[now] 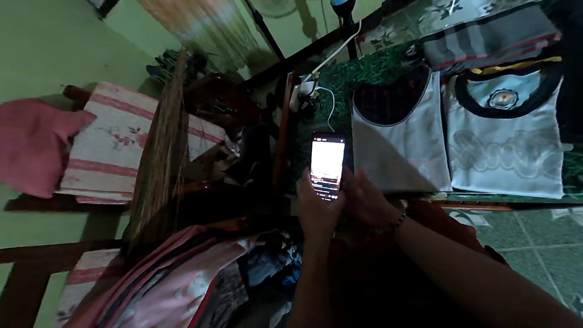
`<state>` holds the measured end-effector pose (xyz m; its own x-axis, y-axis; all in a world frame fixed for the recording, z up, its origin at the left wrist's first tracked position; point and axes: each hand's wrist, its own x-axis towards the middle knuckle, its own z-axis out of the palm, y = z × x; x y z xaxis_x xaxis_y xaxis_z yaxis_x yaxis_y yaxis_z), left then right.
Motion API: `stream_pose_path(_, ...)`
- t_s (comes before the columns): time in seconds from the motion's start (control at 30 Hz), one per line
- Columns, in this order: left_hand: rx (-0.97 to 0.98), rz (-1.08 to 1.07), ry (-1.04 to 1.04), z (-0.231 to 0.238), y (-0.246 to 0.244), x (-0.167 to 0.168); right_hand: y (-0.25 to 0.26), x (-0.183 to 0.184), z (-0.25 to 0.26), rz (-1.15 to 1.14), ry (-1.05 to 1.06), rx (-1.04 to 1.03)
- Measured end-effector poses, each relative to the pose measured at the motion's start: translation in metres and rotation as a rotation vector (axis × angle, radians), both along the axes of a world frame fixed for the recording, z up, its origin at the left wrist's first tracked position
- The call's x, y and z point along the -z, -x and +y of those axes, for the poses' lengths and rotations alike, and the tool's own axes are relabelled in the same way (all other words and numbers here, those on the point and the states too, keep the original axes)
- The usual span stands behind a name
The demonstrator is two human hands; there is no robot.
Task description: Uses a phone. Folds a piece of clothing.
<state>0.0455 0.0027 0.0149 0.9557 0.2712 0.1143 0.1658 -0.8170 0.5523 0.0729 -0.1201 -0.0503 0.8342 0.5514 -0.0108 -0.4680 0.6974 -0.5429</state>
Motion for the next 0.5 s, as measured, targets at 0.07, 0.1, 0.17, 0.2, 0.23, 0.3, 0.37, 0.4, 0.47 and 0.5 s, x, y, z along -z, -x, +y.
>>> stream_pose_path(0.07,-0.027,0.009,-0.058,0.003,-0.004,-0.003,0.000,0.000,0.000,0.004,0.062,-0.007)
stream_pose_path(0.1,-0.040,0.017,-0.065,0.006,-0.006,-0.005,-0.001,0.000,0.000,0.022,0.094,-0.005)
stream_pose_path(0.17,-0.054,0.039,-0.087,0.013,-0.012,-0.006,-0.003,-0.002,0.001,0.063,0.125,0.019)
stream_pose_path(0.2,-0.067,0.055,-0.107,0.017,-0.016,-0.006,-0.004,-0.002,0.001,0.072,0.130,0.037)
stream_pose_path(0.23,-0.082,0.075,-0.138,0.022,-0.022,-0.005,-0.005,-0.001,0.001,0.069,0.140,0.048)
stream_pose_path(0.3,-0.104,0.114,-0.171,0.034,-0.034,0.001,-0.005,0.004,0.001,0.074,0.141,0.082)
stream_pose_path(0.37,-0.122,0.163,-0.197,0.046,-0.046,0.009,-0.006,0.007,0.001,0.088,0.153,0.127)
stream_pose_path(0.4,-0.128,0.198,-0.219,0.051,-0.052,0.013,-0.006,0.007,0.001,0.106,0.159,0.143)
stream_pose_path(0.47,-0.135,0.286,-0.245,0.061,-0.065,0.021,-0.007,0.004,0.000,0.143,0.182,0.162)
stream_pose_path(0.5,-0.137,0.326,-0.255,0.066,-0.070,0.025,-0.007,0.003,0.000,0.153,0.188,0.165)
